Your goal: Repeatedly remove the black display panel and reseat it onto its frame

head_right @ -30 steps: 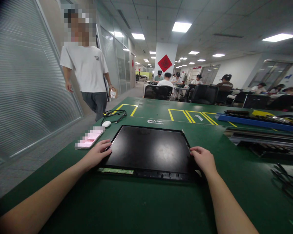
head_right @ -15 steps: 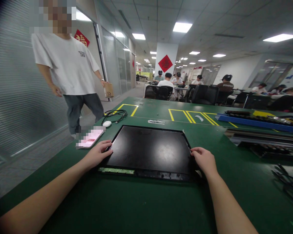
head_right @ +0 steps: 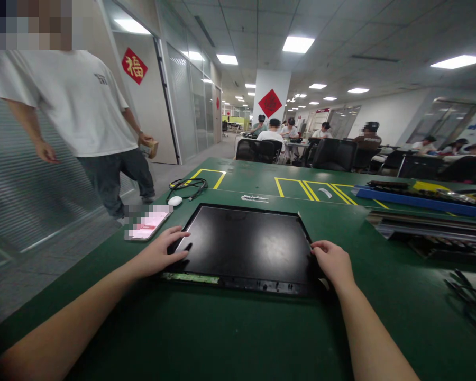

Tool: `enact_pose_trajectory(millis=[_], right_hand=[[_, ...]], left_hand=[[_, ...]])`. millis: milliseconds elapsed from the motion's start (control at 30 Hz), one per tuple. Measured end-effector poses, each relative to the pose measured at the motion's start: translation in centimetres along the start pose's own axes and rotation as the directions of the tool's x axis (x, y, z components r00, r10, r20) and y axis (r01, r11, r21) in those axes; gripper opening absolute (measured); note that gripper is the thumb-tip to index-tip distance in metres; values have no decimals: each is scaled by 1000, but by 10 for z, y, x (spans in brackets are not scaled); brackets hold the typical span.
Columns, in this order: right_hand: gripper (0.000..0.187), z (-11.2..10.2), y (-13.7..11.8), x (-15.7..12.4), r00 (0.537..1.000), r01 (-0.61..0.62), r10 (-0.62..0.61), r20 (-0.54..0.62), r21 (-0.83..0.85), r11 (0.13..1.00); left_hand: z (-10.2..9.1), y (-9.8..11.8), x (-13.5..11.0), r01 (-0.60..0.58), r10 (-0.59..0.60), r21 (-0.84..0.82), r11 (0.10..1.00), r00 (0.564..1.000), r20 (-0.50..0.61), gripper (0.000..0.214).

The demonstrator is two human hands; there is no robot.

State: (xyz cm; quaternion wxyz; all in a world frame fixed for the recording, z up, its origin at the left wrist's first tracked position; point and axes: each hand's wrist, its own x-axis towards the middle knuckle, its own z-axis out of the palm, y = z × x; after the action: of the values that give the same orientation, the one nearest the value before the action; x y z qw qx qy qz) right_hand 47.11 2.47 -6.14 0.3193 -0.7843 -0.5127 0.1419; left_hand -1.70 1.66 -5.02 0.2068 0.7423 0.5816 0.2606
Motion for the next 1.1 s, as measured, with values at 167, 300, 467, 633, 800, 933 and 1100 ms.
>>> enact_pose_trajectory(millis=[167, 300, 467, 633, 800, 933, 1100], right_hand=[[26, -1, -2, -2, 1000, -9, 9, 1, 4, 1000], [27, -1, -1, -2, 1000, -11, 11, 3, 7, 1000], [26, -1, -1, 0, 1000, 0, 0, 9, -12, 1000], [27, 0, -1, -1, 1000, -2, 2, 19, -4, 1000], [28, 1, 1, 0, 1000, -10, 10, 21, -3, 1000], [28, 2, 2, 0, 1000, -11, 11, 17, -16, 1000], [28, 2, 2, 0, 1000, -7, 7, 7, -16, 1000]], left_hand=[[-17, 3, -4, -121, 116, 30, 992, 985, 128, 58], [-25, 4, -6, -169, 165, 3, 986, 967, 191, 50], [-28, 3, -5, -180, 176, -5, 984, 952, 250, 49], [-30, 10, -6, -207, 201, -1, 978, 948, 248, 47], [-29, 11, -8, -267, 260, -6, 964, 932, 252, 41], [-27, 6, -7, -339, 323, 14, 941, 908, 267, 37], [-25, 2, -6, -394, 367, 43, 918, 886, 285, 33]])
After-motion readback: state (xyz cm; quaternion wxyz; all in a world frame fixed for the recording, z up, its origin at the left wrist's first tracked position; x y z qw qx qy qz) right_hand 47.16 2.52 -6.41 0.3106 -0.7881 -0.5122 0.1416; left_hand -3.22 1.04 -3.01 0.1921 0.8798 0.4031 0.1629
